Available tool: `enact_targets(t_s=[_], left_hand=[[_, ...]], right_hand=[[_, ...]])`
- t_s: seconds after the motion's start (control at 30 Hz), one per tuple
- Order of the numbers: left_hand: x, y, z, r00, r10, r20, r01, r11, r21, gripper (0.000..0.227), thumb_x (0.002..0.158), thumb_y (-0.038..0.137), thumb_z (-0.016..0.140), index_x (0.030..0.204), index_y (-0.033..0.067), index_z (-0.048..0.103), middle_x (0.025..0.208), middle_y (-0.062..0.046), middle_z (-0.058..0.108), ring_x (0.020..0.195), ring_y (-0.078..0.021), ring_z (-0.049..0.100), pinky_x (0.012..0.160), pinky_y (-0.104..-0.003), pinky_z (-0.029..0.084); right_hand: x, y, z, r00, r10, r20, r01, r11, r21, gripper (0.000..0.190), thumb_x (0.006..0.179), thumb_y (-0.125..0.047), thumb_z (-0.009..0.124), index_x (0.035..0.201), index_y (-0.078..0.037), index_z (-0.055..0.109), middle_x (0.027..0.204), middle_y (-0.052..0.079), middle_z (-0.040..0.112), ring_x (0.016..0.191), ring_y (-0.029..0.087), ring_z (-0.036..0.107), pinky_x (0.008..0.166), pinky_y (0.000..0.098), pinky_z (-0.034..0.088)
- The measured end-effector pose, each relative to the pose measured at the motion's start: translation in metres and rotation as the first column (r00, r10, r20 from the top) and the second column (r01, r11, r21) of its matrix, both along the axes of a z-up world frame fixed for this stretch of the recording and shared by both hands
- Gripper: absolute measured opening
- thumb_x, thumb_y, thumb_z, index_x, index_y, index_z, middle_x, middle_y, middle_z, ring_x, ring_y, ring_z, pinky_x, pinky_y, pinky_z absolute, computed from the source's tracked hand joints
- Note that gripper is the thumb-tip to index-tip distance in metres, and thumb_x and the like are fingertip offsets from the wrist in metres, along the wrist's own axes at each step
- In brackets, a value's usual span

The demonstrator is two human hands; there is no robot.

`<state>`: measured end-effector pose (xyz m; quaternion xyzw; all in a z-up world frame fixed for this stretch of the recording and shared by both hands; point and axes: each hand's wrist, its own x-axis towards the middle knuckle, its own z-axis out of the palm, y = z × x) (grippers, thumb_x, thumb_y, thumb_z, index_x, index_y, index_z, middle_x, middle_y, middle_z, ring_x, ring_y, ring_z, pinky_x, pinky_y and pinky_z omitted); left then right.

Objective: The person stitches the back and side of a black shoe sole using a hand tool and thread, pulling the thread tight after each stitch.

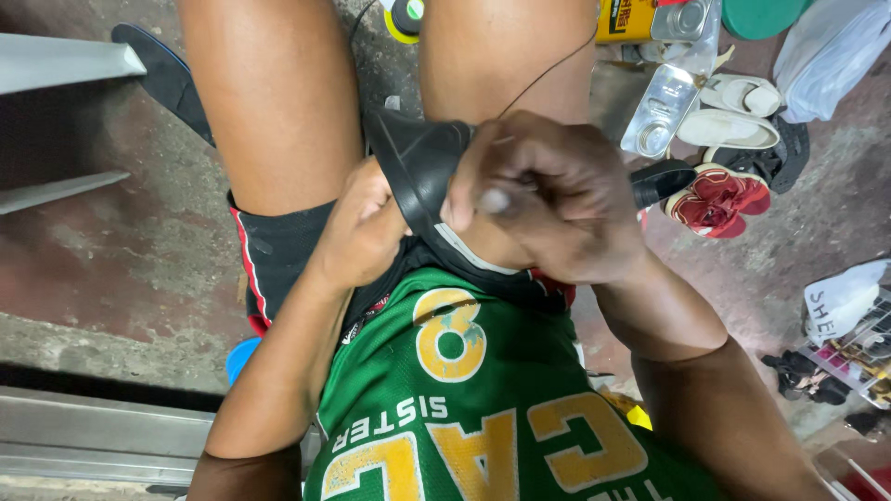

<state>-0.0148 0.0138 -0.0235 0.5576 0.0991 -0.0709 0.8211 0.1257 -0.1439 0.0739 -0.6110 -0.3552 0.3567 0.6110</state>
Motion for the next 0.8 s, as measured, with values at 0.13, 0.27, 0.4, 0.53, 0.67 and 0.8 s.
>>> enact_targets(t_s=[0.13,0.27,0.4,0.53,0.67,0.8], left_hand=[[0.008,-0.003,-0.002,0.996,0.049,0.071,-0.047,0.999,-0.023,0.03,0.108,0.022,0.048,0.115,-0.0015,0.066,0.106,-0.01,0.071,0.103,-0.0194,0.066,0.095,-0.034,0.054],[0.009,0.002,-0.024,0.967,0.098,0.235,-0.161,0.95,0.267,0.034,0.095,0.007,0.047,0.122,-0.0078,0.06,0.123,-0.021,0.066,0.119,-0.0322,0.063,0.106,-0.042,0.05],[0.001,-0.004,-0.041,0.921,0.115,0.373,-0.3,0.819,0.489,0.029,0.097,-0.001,0.046,0.121,-0.009,0.06,0.131,-0.023,0.061,0.123,-0.0311,0.058,0.107,-0.04,0.047],[0.0,-0.02,-0.045,0.93,0.342,-0.133,-0.361,0.789,-0.497,0.024,0.104,0.008,0.051,0.122,-0.0034,0.062,0.123,-0.011,0.065,0.118,-0.0184,0.061,0.105,-0.033,0.047],[-0.005,-0.02,-0.038,0.942,0.305,-0.141,-0.329,0.752,-0.571,0.019,0.108,0.014,0.06,0.115,-0.0024,0.066,0.109,-0.007,0.069,0.104,-0.0158,0.064,0.098,-0.032,0.051],[-0.004,-0.011,-0.038,0.959,0.261,-0.109,-0.28,0.824,-0.493,0.022,0.104,0.019,0.063,0.117,0.0016,0.067,0.111,-0.003,0.069,0.103,-0.0121,0.064,0.098,-0.029,0.051]], right_hand=[[0.004,0.023,0.002,0.917,0.133,0.376,-0.003,0.945,-0.327,0.029,0.108,-0.016,0.068,0.087,-0.004,0.051,0.073,0.012,0.052,0.056,0.018,0.056,0.055,0.0321,0.043],[0.018,0.055,-0.011,0.809,0.212,0.548,-0.02,0.942,-0.335,0.031,0.112,-0.021,0.067,0.09,-0.005,0.053,0.069,0.013,0.052,0.062,0.029,0.06,0.058,0.0384,0.044],[0.019,0.072,-0.017,0.739,0.264,0.619,-0.019,0.928,-0.373,0.028,0.11,-0.025,0.068,0.094,-0.005,0.055,0.068,0.014,0.053,0.067,0.038,0.06,0.06,0.0456,0.045],[0.013,0.075,-0.017,0.73,0.24,0.64,0.009,0.933,-0.36,0.028,0.11,-0.025,0.066,0.093,-0.007,0.055,0.07,0.012,0.056,0.065,0.034,0.061,0.061,0.0435,0.045],[0.009,0.059,-0.019,0.878,0.156,0.453,0.017,0.935,-0.355,0.031,0.114,-0.024,0.063,0.093,-0.004,0.054,0.074,0.012,0.053,0.063,0.026,0.057,0.06,0.0357,0.045],[0.021,0.028,-0.012,0.987,-0.163,0.005,0.16,0.961,-0.228,0.024,0.108,-0.024,0.054,0.097,-0.003,0.059,0.09,0.007,0.061,0.058,0.01,0.05,0.053,0.0234,0.04]])
